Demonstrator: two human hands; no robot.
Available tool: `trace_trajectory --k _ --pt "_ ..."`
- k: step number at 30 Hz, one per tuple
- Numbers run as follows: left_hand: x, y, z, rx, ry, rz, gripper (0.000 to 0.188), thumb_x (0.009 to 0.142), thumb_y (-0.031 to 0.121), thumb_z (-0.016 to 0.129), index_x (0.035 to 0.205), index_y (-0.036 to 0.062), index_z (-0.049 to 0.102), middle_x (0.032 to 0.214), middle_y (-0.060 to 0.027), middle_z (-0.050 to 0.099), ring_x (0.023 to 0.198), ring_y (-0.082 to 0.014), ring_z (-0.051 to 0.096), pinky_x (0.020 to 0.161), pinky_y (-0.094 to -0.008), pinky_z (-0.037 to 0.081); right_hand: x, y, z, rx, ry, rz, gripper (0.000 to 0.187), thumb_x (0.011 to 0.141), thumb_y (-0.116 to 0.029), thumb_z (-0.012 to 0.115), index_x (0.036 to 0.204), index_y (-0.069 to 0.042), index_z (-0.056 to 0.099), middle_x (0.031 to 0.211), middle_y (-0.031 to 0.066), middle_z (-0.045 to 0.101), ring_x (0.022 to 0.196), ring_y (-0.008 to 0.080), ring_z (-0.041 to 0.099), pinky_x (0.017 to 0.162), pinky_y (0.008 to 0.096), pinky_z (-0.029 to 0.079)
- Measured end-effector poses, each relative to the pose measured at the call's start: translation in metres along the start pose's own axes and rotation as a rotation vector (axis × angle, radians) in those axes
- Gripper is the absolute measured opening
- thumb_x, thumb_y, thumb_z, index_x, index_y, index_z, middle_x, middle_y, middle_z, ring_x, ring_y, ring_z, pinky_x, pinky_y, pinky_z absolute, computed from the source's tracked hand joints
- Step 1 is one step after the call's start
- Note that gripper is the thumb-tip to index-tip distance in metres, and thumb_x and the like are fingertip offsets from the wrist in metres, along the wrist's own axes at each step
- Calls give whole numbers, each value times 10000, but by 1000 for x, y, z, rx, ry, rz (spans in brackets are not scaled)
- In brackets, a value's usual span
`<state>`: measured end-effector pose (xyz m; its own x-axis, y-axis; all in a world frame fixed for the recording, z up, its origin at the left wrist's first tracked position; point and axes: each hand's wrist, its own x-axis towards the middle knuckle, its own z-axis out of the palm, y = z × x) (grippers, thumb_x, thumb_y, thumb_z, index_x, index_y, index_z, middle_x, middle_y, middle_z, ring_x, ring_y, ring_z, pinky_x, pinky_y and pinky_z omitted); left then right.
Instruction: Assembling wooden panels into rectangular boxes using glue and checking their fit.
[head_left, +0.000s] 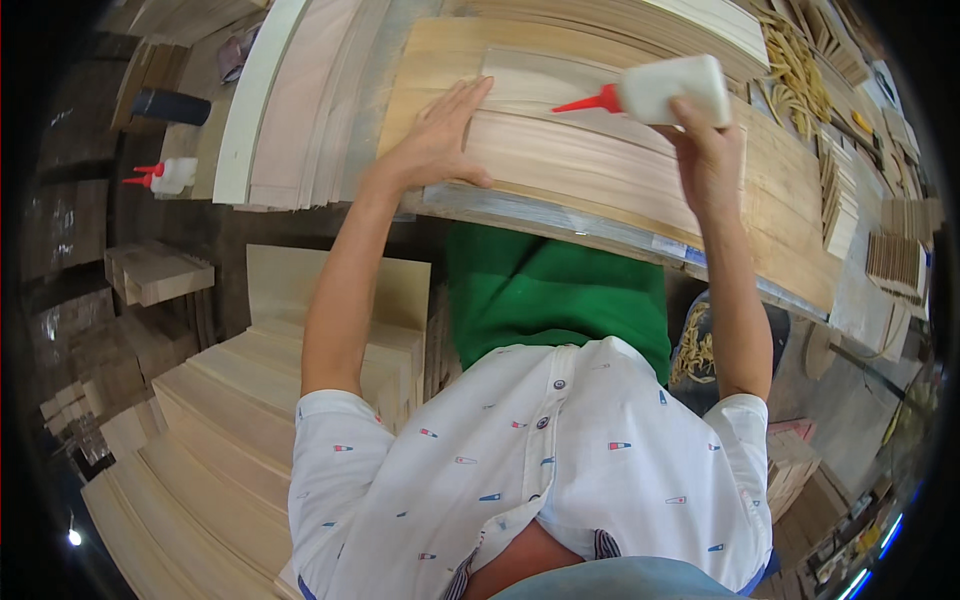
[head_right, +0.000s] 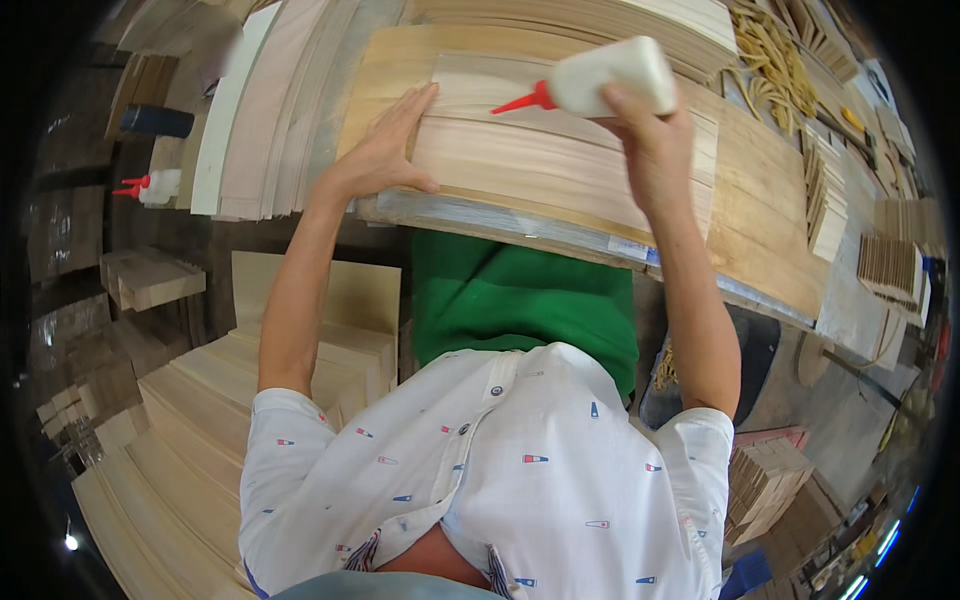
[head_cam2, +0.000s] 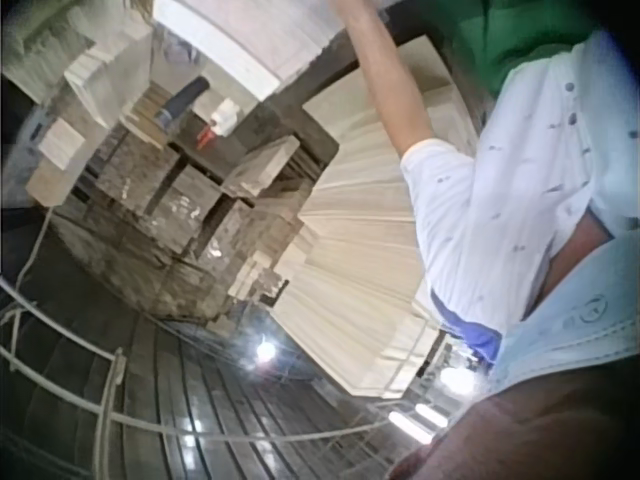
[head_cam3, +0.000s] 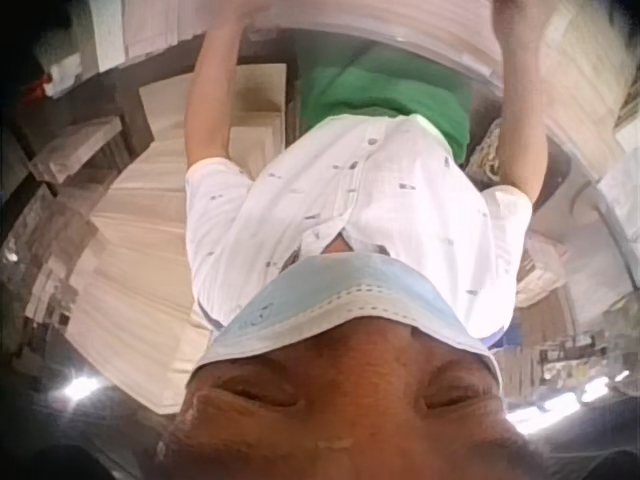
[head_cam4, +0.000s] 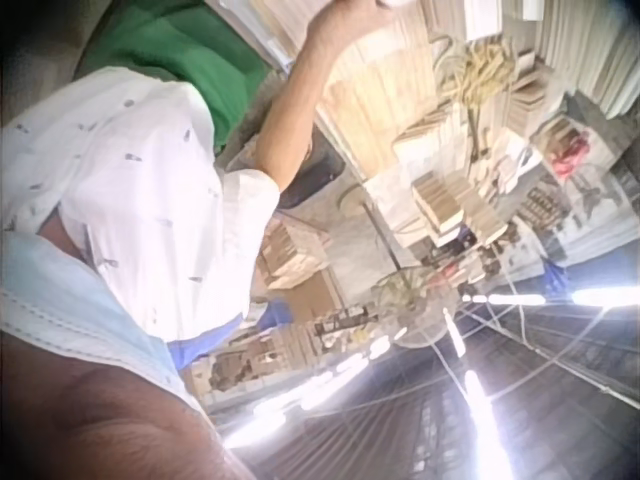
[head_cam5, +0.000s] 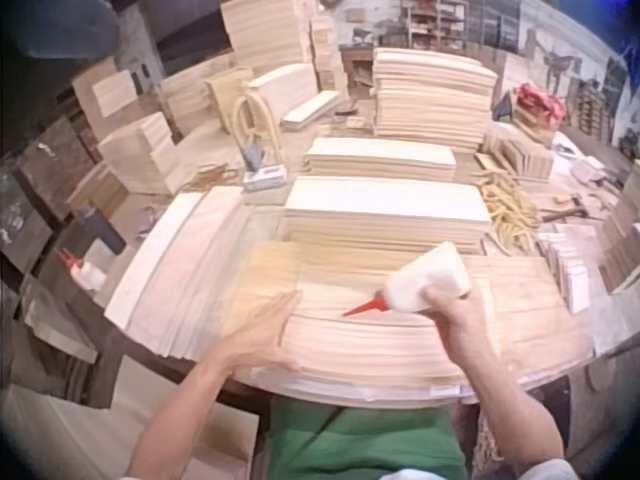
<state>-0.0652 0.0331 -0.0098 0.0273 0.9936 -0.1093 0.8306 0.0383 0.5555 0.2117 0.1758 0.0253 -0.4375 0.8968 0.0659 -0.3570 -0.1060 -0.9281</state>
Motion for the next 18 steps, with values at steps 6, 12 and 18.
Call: trace_trajectory --k 6,12,18 --pt "-2 -4 1 -40 4 -24 1256 511 361 851 1490 81 115 1499 -206 245 1428 -313 138 1154 -413 134 14 45 62 -99 -83 -18 555 781 -141 756 1225 11 461 1095 103 603 993 184 598 828 312 514" --pt "-1 -10 5 -16 34 8 1277 503 397 850 1491 76 107 1497 -211 245 1426 -314 151 1151 -414 136 16 46 79 -198 -116 -12 567 777 -136 758 1235 10 457 1105 94 603 1025 171 579 890 302 474" --pt "1 -13 6 -2 24 -9 1287 497 413 851 1495 92 104 1495 -209 249 1425 -310 154 1154 -413 138 15 47 78 -245 -146 -38 567 777 -155 758 1228 11 458 1100 93 601 1029 168 575 894 299 466"
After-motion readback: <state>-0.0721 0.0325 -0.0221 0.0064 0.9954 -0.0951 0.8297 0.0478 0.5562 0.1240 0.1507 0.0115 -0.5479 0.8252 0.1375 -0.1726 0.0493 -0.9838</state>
